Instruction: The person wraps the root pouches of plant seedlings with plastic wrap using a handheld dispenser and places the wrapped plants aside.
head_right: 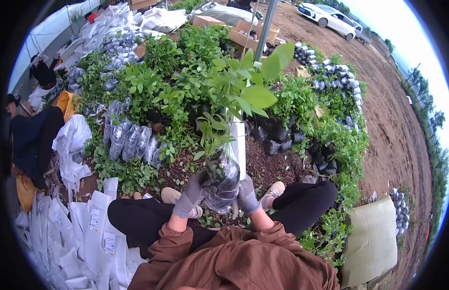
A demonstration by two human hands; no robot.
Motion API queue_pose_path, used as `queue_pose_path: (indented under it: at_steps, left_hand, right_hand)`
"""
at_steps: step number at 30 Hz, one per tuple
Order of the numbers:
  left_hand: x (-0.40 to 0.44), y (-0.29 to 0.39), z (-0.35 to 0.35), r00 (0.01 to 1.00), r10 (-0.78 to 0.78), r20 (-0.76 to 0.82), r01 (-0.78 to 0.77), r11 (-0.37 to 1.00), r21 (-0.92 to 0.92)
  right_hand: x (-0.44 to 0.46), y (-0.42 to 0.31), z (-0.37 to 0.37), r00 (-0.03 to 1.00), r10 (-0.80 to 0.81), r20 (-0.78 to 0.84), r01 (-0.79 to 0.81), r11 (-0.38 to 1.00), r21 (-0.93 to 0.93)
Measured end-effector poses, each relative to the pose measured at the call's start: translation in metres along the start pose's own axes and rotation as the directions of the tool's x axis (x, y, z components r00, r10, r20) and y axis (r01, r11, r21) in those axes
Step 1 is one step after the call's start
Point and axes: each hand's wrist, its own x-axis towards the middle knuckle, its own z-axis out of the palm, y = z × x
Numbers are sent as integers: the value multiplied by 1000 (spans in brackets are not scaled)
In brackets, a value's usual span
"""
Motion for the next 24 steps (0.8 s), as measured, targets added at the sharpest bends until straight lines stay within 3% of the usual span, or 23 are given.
queue_pose_path:
  at_steps: [1, 2, 4, 5, 6, 8, 9, 10, 11, 12, 13, 14, 15, 16, 17, 18, 20, 21, 22, 24]
  left_hand:
    - [2, 12, -4, 996, 77, -46, -61, 961, 270]
    - [0, 21, -11, 982, 41, -182, 47, 891, 451]
    - [-7, -5, -1, 980, -63, -189, 48, 995, -86]
    - [-12, -14, 5, 979, -52, -196, 29, 992, -122]
    - [-15, -15, 12, 978, -41, -203, 9, 988, -157]
    - [-13, -46, 4, 964, -172, -205, 130, 971, -201]
    - [-13, -41, 12, 931, -179, -317, 88, 956, -279]
    - [-15, -36, 16, 888, -307, -342, 138, 887, -440]
    - [-13, -31, 17, 835, -428, -346, 163, 792, -588]
    - [-7, -27, 18, 781, -534, -325, 163, 676, -718]
    - [-2, -39, 20, 775, -466, -428, 104, 761, -641]
    - [-3, -50, 19, 768, -453, -452, 44, 742, -669]
    - [-2, -45, 20, 760, -449, -470, -7, 718, -696]
    - [-2, -42, 22, 751, -447, -486, -58, 689, -723]
    - [-6, -57, 12, 806, -409, -427, -20, 703, -711]
    - [1, -25, 16, 894, -311, -321, -44, 654, -755]
    - [-4, -28, 15, 910, -350, -221, 27, 583, -812]
    - [-7, -24, 17, 921, -366, -137, 70, 501, -863]
    - [-8, -17, 17, 927, -372, -49, 118, 414, -903]
    - [-7, -13, 20, 933, -347, 96, 194, 260, -946]
  right_hand:
    - [-1, -1, -6, 991, 120, 59, -133, 937, 322]
    - [-3, -2, -11, 964, 239, 116, -260, 757, 599]
    - [12, -26, -8, 946, 323, 27, -312, 883, 352]
    - [15, -38, 0, 972, 233, -41, -225, 963, 145]
    - [15, -29, -6, 955, 295, 2, -295, 953, 68]
    - [17, -39, 9, 967, 254, 12, -253, 956, 149]
    - [18, -31, 11, 970, 238, 56, -244, 959, 146]
    - [15, -23, 12, 967, 232, 101, -245, 959, 141]
    - [15, -16, 12, 987, 85, 138, -81, 996, -32]
    - [18, -36, 13, 983, 87, 162, -55, 981, -188]
    - [20, -39, 14, 992, 2, 124, 23, 980, -198]
    - [17, -40, 16, 994, -76, 81, 91, 974, -207]
    - [14, -52, 15, 980, 191, 48, -193, 980, 51]
    - [10, -62, 12, 894, 441, 84, -444, 843, 305]
    - [6, -53, 16, 902, 411, 134, -411, 720, 559]
    - [6, -54, 11, 849, 459, 262, -507, 565, 650]
    - [6, -55, -2, 718, 457, 525, -657, 193, 729]
    - [7, -47, -7, 680, 359, 639, -710, 104, 696]
    - [3, -43, -14, 675, 371, 638, -731, 221, 645]
    - [-5, -46, -15, 861, 375, 344, -503, 733, 458]
